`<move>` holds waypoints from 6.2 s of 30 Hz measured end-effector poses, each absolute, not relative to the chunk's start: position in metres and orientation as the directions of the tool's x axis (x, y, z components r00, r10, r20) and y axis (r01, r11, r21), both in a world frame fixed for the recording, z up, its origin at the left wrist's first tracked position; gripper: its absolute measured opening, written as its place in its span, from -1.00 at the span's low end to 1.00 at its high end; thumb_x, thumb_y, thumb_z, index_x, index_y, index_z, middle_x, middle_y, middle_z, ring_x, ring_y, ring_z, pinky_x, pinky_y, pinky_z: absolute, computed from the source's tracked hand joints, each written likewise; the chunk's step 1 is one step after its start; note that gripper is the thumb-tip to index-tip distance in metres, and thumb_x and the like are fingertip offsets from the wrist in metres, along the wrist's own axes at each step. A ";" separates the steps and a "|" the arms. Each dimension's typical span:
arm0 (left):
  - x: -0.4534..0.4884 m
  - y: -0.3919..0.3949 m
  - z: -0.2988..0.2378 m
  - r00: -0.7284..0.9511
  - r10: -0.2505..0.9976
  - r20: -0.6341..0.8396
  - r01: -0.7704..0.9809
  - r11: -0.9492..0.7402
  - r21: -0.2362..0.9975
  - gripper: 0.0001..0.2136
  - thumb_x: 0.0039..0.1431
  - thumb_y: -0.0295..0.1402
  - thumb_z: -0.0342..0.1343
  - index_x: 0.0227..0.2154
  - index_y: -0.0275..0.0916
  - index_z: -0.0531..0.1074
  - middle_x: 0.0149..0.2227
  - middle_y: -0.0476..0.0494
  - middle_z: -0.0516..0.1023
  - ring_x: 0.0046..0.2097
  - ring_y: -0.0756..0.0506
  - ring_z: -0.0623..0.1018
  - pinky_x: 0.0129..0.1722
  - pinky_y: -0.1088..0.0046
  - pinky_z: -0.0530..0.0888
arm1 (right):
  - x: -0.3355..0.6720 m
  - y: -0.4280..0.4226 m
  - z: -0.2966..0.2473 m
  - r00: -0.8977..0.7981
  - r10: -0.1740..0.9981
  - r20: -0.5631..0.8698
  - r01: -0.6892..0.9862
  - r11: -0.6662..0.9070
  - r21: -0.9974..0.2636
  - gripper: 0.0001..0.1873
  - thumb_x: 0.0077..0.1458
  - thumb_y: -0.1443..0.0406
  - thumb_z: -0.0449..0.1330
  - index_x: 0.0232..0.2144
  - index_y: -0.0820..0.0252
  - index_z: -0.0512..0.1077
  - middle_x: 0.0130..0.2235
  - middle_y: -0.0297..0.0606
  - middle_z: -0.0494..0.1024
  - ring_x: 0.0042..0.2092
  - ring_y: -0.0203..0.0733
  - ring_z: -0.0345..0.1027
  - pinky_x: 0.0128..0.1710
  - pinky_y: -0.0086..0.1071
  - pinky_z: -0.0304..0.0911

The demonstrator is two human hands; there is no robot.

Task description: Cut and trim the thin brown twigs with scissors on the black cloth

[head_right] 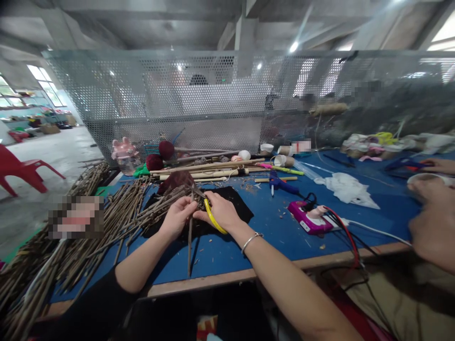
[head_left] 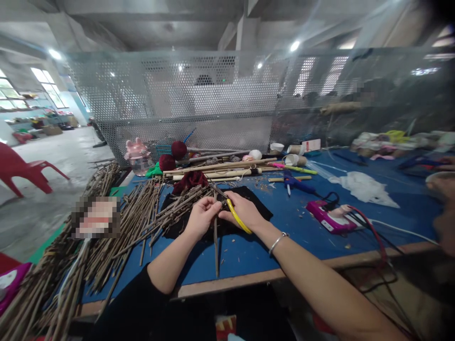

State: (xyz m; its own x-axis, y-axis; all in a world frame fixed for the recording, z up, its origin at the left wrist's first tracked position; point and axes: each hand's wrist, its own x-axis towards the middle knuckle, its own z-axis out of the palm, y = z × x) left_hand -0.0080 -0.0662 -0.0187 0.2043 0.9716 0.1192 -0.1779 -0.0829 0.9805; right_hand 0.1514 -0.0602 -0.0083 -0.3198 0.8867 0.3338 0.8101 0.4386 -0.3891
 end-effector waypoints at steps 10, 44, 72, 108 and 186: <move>-0.005 -0.067 -0.021 0.244 0.967 0.067 -0.203 -0.017 0.979 -0.64 -0.02 -0.02 0.10 -0.49 -0.27 0.29 -0.66 0.14 0.20 -0.66 0.15 0.17 -0.67 0.64 0.13 | 0.151 -0.052 -0.018 -0.318 0.881 0.351 0.759 0.458 -0.463 -0.46 -0.04 0.04 0.20 -0.06 0.18 0.26 -0.19 -0.17 0.40 -0.17 -0.13 0.32 -0.22 -0.34 0.18; -0.002 -0.076 -0.011 0.278 0.961 0.009 -0.178 0.042 0.983 -0.59 -0.05 0.01 0.11 -0.61 -0.25 0.18 -0.74 0.15 0.17 -0.72 0.15 0.14 -0.75 0.63 0.07 | 0.151 -0.057 -0.016 -0.414 0.817 0.400 0.574 0.576 -0.582 -0.15 -0.15 -0.15 0.16 0.07 0.23 0.12 0.00 0.02 0.31 -0.01 0.05 0.20 -0.01 -0.09 0.13; -0.006 -0.070 -0.014 0.270 0.962 -0.035 -0.012 0.039 0.999 -0.66 0.03 -0.05 0.06 -0.47 -0.29 0.36 -0.69 0.02 0.40 -0.71 0.10 0.30 -0.74 0.63 0.22 | 0.151 -0.058 -0.009 -0.316 0.913 0.258 0.672 0.408 -0.618 -0.51 -0.09 -0.04 0.19 -0.21 0.14 0.28 -0.44 -0.35 0.41 -0.47 -0.28 0.23 -0.47 -0.47 0.08; -0.009 -0.066 -0.020 0.249 0.968 -0.036 -0.124 0.068 0.990 -0.64 -0.04 -0.03 0.11 -0.50 -0.27 0.25 -0.63 0.06 0.39 -0.71 0.17 0.19 -0.74 0.65 0.07 | 0.147 -0.056 -0.016 -0.283 0.930 0.234 0.743 0.367 -0.560 -0.68 0.06 0.02 0.06 -0.33 0.15 0.31 -0.52 -0.30 0.47 -0.52 -0.25 0.31 -0.53 -0.48 0.03; 0.016 0.044 0.014 0.197 0.977 0.085 0.931 -0.213 0.295 -0.75 0.08 -0.42 -0.04 -0.35 -0.35 0.54 -0.32 -0.45 0.54 -0.22 -0.22 0.54 -0.19 0.33 0.38 | 0.220 0.010 -0.020 0.218 0.920 0.326 0.826 0.005 -0.564 -0.61 -0.03 0.20 0.15 -0.11 0.15 0.38 -0.26 -0.16 0.55 -0.27 -0.09 0.42 -0.38 -0.40 0.16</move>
State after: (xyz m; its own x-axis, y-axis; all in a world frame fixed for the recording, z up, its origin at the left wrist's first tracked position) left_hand 0.0164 0.0436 0.0141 0.1969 0.9768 0.0845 0.9314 -0.2132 0.2950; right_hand 0.2201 0.0098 -0.0197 0.2178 0.9198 0.3264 0.8256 0.0047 -0.5643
